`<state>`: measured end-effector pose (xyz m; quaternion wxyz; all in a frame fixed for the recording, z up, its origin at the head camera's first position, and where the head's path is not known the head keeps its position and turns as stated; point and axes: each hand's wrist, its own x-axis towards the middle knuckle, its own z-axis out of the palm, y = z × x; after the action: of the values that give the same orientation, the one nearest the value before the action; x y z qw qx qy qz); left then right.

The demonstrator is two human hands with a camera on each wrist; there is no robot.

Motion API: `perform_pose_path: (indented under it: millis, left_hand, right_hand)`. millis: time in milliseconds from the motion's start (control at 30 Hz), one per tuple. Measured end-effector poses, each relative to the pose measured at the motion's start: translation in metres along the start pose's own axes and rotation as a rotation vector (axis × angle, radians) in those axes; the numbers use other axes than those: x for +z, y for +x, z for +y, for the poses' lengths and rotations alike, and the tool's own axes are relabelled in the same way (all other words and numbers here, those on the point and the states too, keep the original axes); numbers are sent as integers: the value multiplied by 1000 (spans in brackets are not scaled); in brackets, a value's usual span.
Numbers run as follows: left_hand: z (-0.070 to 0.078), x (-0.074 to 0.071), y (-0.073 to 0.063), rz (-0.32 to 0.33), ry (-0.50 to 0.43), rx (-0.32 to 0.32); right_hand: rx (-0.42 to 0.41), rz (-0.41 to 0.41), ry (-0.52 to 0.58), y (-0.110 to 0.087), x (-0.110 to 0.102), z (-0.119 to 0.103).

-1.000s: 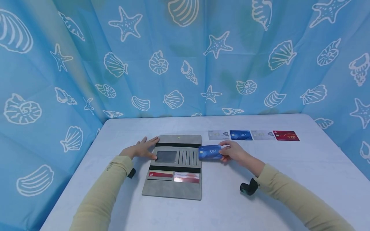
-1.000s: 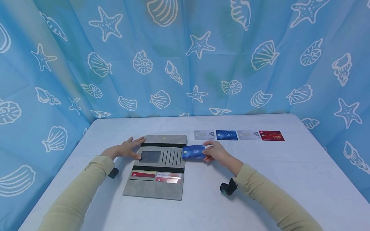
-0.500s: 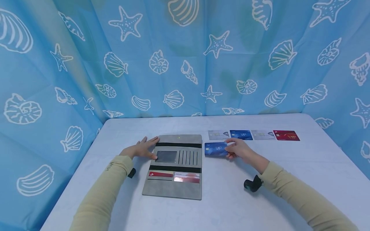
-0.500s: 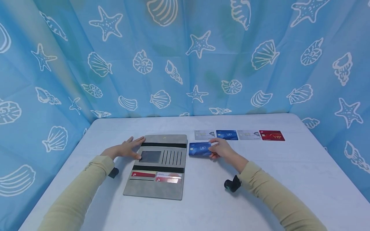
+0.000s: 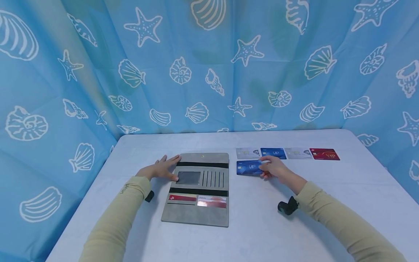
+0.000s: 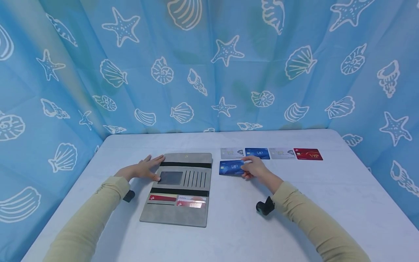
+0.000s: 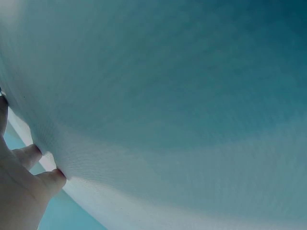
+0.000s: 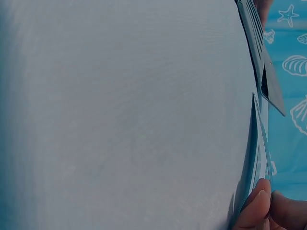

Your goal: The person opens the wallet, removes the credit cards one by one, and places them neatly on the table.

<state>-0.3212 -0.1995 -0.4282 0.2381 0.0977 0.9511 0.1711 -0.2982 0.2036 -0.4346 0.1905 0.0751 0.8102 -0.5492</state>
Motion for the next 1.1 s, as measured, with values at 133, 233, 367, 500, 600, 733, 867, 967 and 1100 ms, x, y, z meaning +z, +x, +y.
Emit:
perform_pose_path:
  millis: [133,233,367,500,600,733,867,967,1100]
  left_hand:
    - [0,0,0,-6,-5,-10]
    - [0,0,0,-5,-4,-9]
    - [-1,0,0,-4,-14,-11]
    - [-1,0,0,1,-30,-7]
    - [-1,1,0,3,-32,-8]
    - [-1,1,1,2,-25,-9]
    - [-1,1,2,2,-17,-6]
    - [-1,0,1,2,-14,-3]
    - [-2,1,1,3,-18,-9]
  right_hand:
    - [-3,4,-1,2,-3,1]
    - [9,25,-18,4,-3,2]
    - [30,58,-53,7,-2,2]
    - [44,94,-92,10,-1,2]
    - [42,130,-148,11,0,1]
    - [29,163,-220,11,3,-1]
    - [33,162,-248,12,5,-2]
    - [36,165,-270,13,6,-3]
    - [16,176,-329,15,8,-3]
